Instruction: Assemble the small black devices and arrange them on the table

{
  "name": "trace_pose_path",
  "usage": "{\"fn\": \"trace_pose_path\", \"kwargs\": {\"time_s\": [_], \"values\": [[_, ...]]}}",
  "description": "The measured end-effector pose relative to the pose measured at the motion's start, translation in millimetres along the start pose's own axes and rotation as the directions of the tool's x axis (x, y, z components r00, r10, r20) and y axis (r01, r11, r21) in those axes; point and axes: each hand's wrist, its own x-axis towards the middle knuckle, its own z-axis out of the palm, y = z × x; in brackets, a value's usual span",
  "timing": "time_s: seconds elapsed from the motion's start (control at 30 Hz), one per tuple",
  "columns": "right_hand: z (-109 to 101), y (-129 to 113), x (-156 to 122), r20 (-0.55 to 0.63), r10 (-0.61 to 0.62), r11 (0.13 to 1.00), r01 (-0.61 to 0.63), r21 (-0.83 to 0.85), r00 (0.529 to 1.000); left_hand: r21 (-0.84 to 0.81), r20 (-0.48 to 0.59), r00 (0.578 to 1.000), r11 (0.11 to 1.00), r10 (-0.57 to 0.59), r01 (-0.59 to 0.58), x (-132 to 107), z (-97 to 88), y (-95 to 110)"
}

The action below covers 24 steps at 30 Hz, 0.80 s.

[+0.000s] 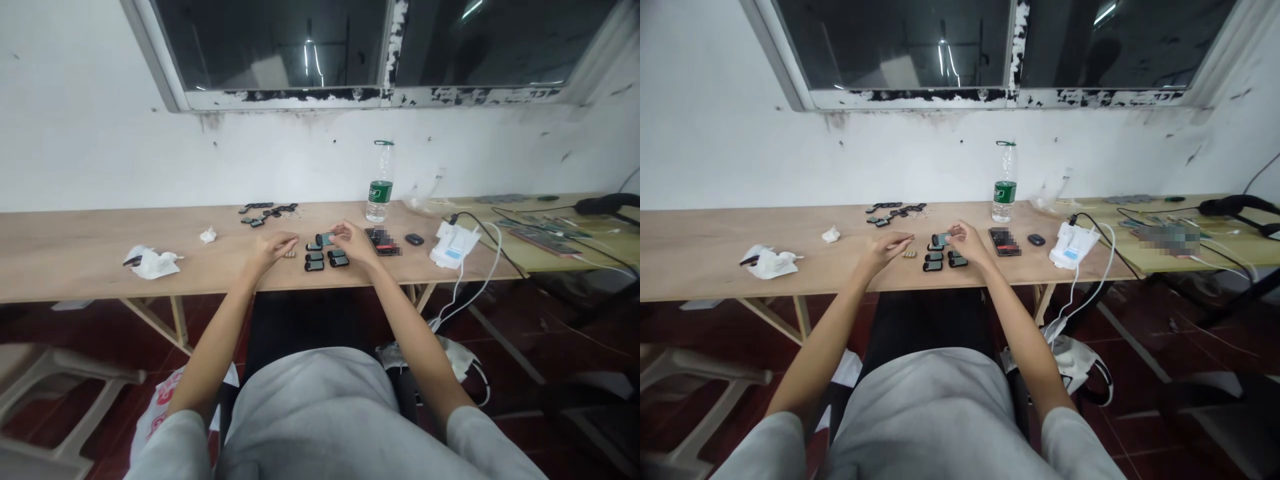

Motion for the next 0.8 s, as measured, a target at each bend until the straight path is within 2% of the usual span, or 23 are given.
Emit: {"fn": "trace_pose_path", "kwargs": {"time_s": [0.17,0.27,0.33,0.43,0.6,0.8], "values": [[-22.1,36.8,11.0,-0.100,0.057,0.980,-0.075,-0.186,0.993,-0.003,0.042,0.982,0.983,-0.185,0.185,-6.9,-4.5,-41.4],[-29.0,52.7,15.2,-0.162,0.062,0.938,-0.113,-0.327,0.985,0.012,0.130,0.964,0.973,-0.231,0.231,-9.5,-7.4,-62.4],[-30.0,58.4,16.0,-0.158,0.078,0.905,-0.136,-0.403,0.984,0.019,0.193,0.944,0.963,-0.266,0.268,-12.0,-8.1,-72.4],[-28.3,60.9,14.3,-0.096,0.099,0.870,-0.133,-0.474,0.990,0.045,0.248,0.920,0.952,-0.303,0.302,-16.3,-6.2,-80.8],[-24.0,54.4,8.5,0.043,0.158,0.820,-0.107,-0.562,0.986,0.045,0.270,0.892,0.931,-0.362,0.363,-21.6,1.0,-83.1],[-21.5,52.6,8.2,0.188,0.105,0.835,0.016,-0.550,0.977,0.000,0.299,0.851,0.892,-0.432,0.452,-21.3,2.9,-76.4]]}}
